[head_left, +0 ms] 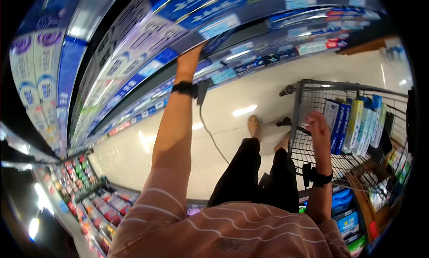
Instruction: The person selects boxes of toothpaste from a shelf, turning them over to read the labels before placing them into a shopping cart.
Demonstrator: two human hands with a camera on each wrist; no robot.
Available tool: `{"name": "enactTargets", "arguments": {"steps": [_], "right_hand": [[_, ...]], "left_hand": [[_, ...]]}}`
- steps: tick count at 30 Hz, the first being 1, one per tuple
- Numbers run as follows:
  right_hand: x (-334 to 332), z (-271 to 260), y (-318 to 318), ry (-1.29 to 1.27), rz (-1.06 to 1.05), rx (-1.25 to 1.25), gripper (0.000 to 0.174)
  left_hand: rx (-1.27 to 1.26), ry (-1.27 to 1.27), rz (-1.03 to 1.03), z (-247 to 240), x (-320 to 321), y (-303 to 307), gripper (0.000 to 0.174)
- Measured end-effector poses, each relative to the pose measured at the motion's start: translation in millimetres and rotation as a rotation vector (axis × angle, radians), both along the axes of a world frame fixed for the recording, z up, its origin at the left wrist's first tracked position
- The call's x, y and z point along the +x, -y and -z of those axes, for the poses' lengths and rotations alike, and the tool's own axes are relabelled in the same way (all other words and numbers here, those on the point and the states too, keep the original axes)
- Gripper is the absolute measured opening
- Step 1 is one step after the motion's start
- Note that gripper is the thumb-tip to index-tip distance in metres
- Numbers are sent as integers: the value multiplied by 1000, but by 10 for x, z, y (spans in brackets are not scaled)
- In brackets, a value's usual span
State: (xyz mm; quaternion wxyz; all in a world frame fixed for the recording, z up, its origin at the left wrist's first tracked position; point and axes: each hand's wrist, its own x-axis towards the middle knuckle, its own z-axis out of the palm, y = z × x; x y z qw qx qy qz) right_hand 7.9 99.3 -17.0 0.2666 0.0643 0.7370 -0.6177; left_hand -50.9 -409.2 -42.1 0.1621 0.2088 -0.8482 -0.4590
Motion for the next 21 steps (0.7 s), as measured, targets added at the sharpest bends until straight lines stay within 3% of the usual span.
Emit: {"name": "enactTargets", "arguments": {"steps": [2, 3, 5, 9, 12, 18, 21], "right_hand": [[5, 12, 28, -7, -35, -20, 27], [-2, -33, 54, 5, -31, -19, 27], [-6, -135, 117, 38, -28, -23, 28], [39, -193, 46, 58, 0, -68, 30], [95, -243, -74, 96, 36, -148, 29], [139, -320, -322, 168, 94, -201, 28], [131, -480, -409, 213, 163, -253, 28]], "left_hand": [[15, -26, 19, -73, 59, -133, 31], [174, 37, -76, -453, 82, -425, 33], [239, 81, -193, -596, 176, -592, 40], [313, 59, -241, -822, 355, -902, 53], [505, 112, -262, -813, 504, -998, 39], [827, 61, -203, -818, 780, -1443, 40], [895, 11, -280, -844, 1087, -1828, 40]]}}
